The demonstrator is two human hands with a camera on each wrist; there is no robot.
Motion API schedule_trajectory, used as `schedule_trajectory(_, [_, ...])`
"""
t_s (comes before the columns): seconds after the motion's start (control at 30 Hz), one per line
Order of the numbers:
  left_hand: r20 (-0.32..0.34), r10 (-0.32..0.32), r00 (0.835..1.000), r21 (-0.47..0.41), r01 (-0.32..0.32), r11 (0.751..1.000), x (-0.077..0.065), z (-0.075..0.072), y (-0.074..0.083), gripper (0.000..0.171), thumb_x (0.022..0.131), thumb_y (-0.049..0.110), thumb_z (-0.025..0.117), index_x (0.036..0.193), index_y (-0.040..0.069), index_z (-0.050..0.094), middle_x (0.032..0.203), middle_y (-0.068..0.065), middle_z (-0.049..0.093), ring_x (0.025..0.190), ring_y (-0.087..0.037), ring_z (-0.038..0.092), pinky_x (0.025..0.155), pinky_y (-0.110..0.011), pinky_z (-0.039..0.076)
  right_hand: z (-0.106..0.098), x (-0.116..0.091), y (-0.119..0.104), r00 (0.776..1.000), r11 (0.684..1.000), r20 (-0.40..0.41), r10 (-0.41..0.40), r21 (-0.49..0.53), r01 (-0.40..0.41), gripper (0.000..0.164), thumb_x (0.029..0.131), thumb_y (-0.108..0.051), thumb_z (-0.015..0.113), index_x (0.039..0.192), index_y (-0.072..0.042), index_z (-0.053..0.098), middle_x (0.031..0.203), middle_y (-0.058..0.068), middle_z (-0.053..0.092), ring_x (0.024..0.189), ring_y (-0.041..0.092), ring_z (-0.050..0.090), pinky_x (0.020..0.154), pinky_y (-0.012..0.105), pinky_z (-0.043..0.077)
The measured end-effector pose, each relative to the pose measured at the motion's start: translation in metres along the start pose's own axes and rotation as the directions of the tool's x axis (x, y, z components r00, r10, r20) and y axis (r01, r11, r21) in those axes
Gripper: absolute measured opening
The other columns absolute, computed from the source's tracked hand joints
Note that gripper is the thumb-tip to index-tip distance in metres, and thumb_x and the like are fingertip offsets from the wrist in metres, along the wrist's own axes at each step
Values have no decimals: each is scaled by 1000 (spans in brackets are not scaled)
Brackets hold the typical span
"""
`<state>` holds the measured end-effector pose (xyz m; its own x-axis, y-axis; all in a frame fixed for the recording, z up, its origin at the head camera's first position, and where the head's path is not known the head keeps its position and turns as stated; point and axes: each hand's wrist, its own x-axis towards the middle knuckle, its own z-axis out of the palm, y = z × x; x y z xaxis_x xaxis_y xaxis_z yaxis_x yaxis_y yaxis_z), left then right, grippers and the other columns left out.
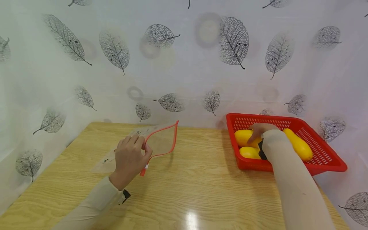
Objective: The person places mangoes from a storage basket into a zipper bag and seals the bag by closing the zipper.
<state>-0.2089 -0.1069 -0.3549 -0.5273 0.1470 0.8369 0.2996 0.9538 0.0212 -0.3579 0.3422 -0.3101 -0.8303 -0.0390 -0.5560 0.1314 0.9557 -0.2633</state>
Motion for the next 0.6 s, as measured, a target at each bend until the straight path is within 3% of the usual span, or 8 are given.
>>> schedule_trajectory(0.23, [10,-2,1000,-4,3,1000,-1,0,1,12,73,14,64,68,7,55,67,-8,57,67,-27,56,61,-38,45,-5,2,6,1000,1000,2,2,5,-2,106,64,-53,76,144,-3,28,141,31,30,114,49,35,80,59,45])
schedule_trajectory(0.6, [17,8,1000,-18,-8,1000,-1,2,2,12,74,13,62,67,8,54,66,-7,55,64,-25,52,60,-38,44,-12,-2,6,992,980,-40,-123,-161,116,104,65,-57,74,141,0,33,137,30,39,113,48,40,85,65,41])
